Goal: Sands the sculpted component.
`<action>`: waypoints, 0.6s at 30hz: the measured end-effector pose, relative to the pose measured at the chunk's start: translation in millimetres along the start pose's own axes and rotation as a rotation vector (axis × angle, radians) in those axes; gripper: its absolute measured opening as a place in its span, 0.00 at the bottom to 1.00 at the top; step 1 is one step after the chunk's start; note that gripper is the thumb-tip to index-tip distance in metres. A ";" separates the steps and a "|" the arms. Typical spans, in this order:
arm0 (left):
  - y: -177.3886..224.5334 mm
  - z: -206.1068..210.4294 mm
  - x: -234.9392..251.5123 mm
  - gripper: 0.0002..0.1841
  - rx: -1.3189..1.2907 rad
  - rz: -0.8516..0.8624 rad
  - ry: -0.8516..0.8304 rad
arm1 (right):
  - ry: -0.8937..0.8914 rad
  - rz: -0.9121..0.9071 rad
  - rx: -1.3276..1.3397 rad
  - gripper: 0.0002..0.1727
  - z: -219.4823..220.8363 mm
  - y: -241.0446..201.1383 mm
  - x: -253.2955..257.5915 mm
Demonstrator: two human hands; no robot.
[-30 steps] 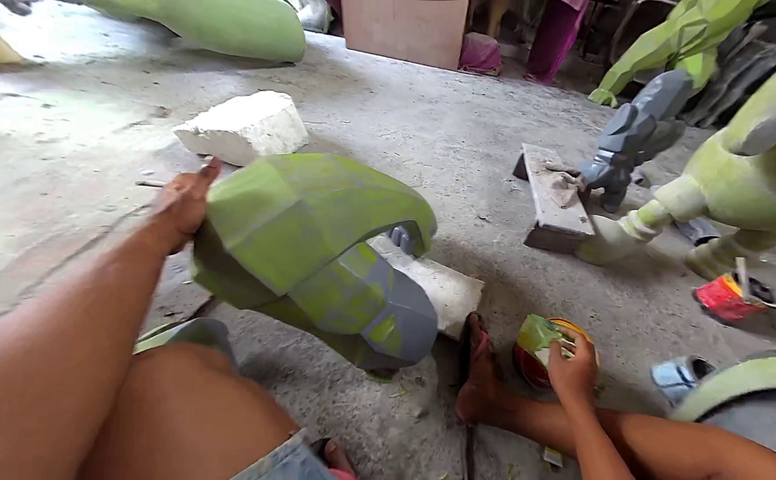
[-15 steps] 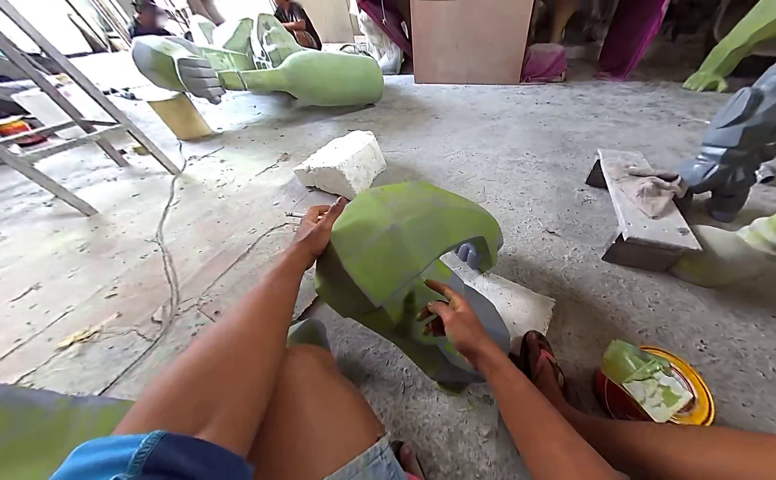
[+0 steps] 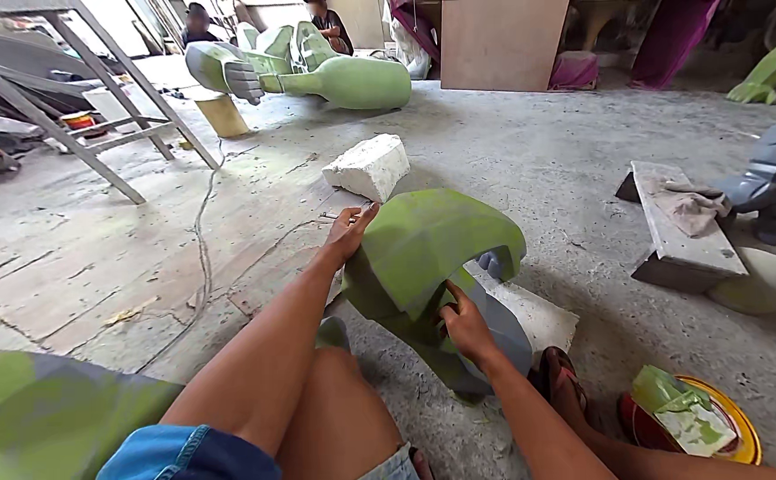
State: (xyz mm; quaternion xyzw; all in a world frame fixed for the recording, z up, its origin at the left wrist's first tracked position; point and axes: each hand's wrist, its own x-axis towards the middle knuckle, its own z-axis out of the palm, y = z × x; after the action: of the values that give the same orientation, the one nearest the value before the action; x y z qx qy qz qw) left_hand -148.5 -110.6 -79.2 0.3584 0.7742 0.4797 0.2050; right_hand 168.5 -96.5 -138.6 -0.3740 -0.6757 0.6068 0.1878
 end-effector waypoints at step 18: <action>0.7 1.8 2.1 0.50 -0.004 0.003 0.005 | -0.023 0.016 -0.995 0.35 18.9 -39.0 -30.4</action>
State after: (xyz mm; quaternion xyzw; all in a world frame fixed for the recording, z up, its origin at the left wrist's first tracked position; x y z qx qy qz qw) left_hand -148.5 -107.7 -79.4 0.3578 0.7732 0.4826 0.2029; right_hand 164.1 -130.9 -98.7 -0.4165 -0.8827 0.2162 -0.0255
